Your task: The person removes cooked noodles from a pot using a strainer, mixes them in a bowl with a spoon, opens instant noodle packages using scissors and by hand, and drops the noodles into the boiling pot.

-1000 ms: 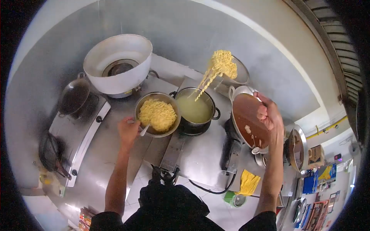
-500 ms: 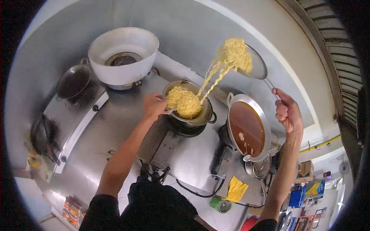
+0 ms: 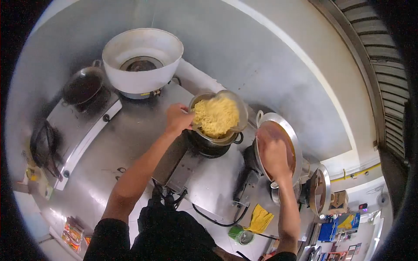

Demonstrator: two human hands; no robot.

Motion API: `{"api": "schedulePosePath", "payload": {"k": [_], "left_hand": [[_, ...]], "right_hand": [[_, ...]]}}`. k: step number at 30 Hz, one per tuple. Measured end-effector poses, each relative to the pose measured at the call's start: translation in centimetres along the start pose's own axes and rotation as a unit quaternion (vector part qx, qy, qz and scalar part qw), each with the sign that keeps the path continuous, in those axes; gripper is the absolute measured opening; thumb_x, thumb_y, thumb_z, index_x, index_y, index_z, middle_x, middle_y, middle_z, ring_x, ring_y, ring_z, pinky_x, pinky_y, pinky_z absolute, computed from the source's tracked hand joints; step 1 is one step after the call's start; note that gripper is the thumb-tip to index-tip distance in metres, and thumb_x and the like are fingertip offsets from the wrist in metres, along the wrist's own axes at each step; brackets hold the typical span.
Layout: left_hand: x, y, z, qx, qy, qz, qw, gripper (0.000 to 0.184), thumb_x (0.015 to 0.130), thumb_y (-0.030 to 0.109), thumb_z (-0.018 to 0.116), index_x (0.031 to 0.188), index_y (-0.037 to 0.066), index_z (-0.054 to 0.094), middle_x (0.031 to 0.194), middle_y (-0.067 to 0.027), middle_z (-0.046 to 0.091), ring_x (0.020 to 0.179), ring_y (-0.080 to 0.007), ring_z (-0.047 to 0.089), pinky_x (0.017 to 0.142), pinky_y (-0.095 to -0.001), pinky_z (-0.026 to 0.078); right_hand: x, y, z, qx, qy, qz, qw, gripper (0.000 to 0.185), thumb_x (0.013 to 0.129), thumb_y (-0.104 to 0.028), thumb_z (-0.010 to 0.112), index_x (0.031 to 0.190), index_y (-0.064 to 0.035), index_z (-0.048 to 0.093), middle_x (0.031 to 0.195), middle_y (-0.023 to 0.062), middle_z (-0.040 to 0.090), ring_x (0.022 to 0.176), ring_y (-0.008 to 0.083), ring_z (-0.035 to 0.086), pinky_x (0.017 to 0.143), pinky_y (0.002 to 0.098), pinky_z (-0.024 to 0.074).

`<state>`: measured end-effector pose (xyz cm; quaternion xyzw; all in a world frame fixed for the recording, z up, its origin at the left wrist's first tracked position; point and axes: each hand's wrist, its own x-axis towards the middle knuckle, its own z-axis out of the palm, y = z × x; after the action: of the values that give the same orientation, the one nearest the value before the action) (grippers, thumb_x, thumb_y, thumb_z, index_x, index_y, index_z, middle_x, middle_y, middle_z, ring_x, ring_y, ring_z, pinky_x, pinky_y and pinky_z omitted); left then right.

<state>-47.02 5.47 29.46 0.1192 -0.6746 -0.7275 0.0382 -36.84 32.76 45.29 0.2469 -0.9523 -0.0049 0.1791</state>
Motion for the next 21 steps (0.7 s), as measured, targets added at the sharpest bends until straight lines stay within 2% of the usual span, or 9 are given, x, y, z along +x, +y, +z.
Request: {"api": "schedulePosePath", "payload": {"k": [1,4,7,10,13,16,17,19,21], "left_hand": [[-0.1,-0.1,0.0,0.008,0.006,0.001,1.000,0.027,0.072,0.003,0.069,0.089,-0.014,0.058,0.074,-0.0203,0.064,0.061,-0.0262,0.068,0.045,-0.0354,0.059],[-1.0,0.1,-0.4,0.002,0.016,0.002,1.000,0.025,0.072,0.002,0.068,0.089,-0.014,0.058,0.074,-0.0212,0.064,0.061,-0.0265,0.068,0.044,-0.0358,0.058],[-1.4,-0.5,-1.2,0.020,0.029,0.021,0.999,0.025,0.073,0.000,0.067,0.092,-0.014,0.058,0.075,-0.0218,0.064,0.061,-0.0269,0.068,0.044,-0.0355,0.058],[-1.7,-1.4,-2.1,-0.018,0.036,-0.026,0.999,0.027,0.074,0.001,0.067,0.094,-0.014,0.057,0.077,-0.0224,0.064,0.064,-0.0273,0.069,0.046,-0.0358,0.059],[-3.4,-1.8,-4.7,-0.035,0.056,-0.036,0.997,0.030,0.076,0.003,0.066,0.099,-0.014,0.057,0.078,-0.0212,0.065,0.065,-0.0254,0.068,0.048,-0.0347,0.059],[-5.6,-2.2,-8.4,0.034,0.076,0.005,0.997,0.034,0.079,0.006,0.066,0.106,-0.012,0.055,0.078,-0.0179,0.065,0.062,-0.0203,0.066,0.047,-0.0302,0.055],[-5.9,-3.1,-9.9,0.065,0.074,0.021,0.995,0.035,0.080,0.006,0.065,0.108,-0.011,0.055,0.078,-0.0165,0.065,0.060,-0.0182,0.065,0.046,-0.0289,0.053],[-7.8,-3.8,-11.9,0.044,0.156,-0.012,0.987,0.028,0.080,0.006,0.066,0.104,-0.006,0.057,0.074,-0.0124,0.064,0.055,-0.0156,0.061,0.043,-0.0285,0.049],[-7.8,-8.4,-15.2,-0.033,0.147,0.025,0.988,0.021,0.079,0.007,0.067,0.097,-0.001,0.057,0.069,-0.0092,0.062,0.051,-0.0142,0.057,0.041,-0.0285,0.046]], "right_hand": [[-0.3,-0.9,0.1,-0.059,-0.047,0.023,0.997,0.024,0.085,-0.006,0.056,0.109,-0.0064,0.059,0.077,0.0182,0.064,0.059,0.0314,0.064,0.051,0.0402,0.0502],[-0.7,-1.8,0.6,-0.106,0.001,0.019,0.994,0.026,0.083,-0.002,0.057,0.108,-0.0079,0.058,0.074,0.0162,0.063,0.054,0.0350,0.062,0.048,0.0445,0.0494],[-1.2,-2.4,0.6,-0.058,0.031,0.061,0.996,0.020,0.084,-0.002,0.056,0.103,-0.0090,0.058,0.075,0.0174,0.063,0.060,0.0376,0.062,0.051,0.0440,0.0499],[-1.1,-0.9,2.3,0.034,0.120,0.069,0.990,0.019,0.086,-0.003,0.053,0.102,-0.0103,0.058,0.080,0.0181,0.062,0.066,0.0388,0.062,0.054,0.0444,0.0508],[-1.3,0.8,4.4,0.051,0.111,0.126,0.984,0.016,0.088,-0.005,0.051,0.102,-0.0104,0.057,0.087,0.0183,0.061,0.070,0.0407,0.061,0.058,0.0456,0.0510],[-1.9,1.5,8.2,-0.004,0.079,0.138,0.987,0.015,0.089,-0.007,0.050,0.102,-0.0101,0.058,0.090,0.0165,0.061,0.069,0.0387,0.063,0.058,0.0461,0.0516],[-1.9,1.5,9.9,-0.042,0.033,0.162,0.985,0.016,0.089,-0.008,0.050,0.102,-0.0098,0.058,0.090,0.0158,0.062,0.069,0.0376,0.064,0.058,0.0460,0.0520],[-1.8,1.1,13.4,-0.112,-0.064,0.203,0.971,0.016,0.088,-0.010,0.050,0.102,-0.0092,0.058,0.090,0.0142,0.063,0.070,0.0354,0.065,0.059,0.0459,0.0527],[-1.3,1.1,16.7,-0.110,-0.091,0.207,0.968,0.019,0.087,-0.010,0.051,0.105,-0.0080,0.058,0.092,0.0149,0.063,0.072,0.0337,0.066,0.060,0.0452,0.0535]]}}
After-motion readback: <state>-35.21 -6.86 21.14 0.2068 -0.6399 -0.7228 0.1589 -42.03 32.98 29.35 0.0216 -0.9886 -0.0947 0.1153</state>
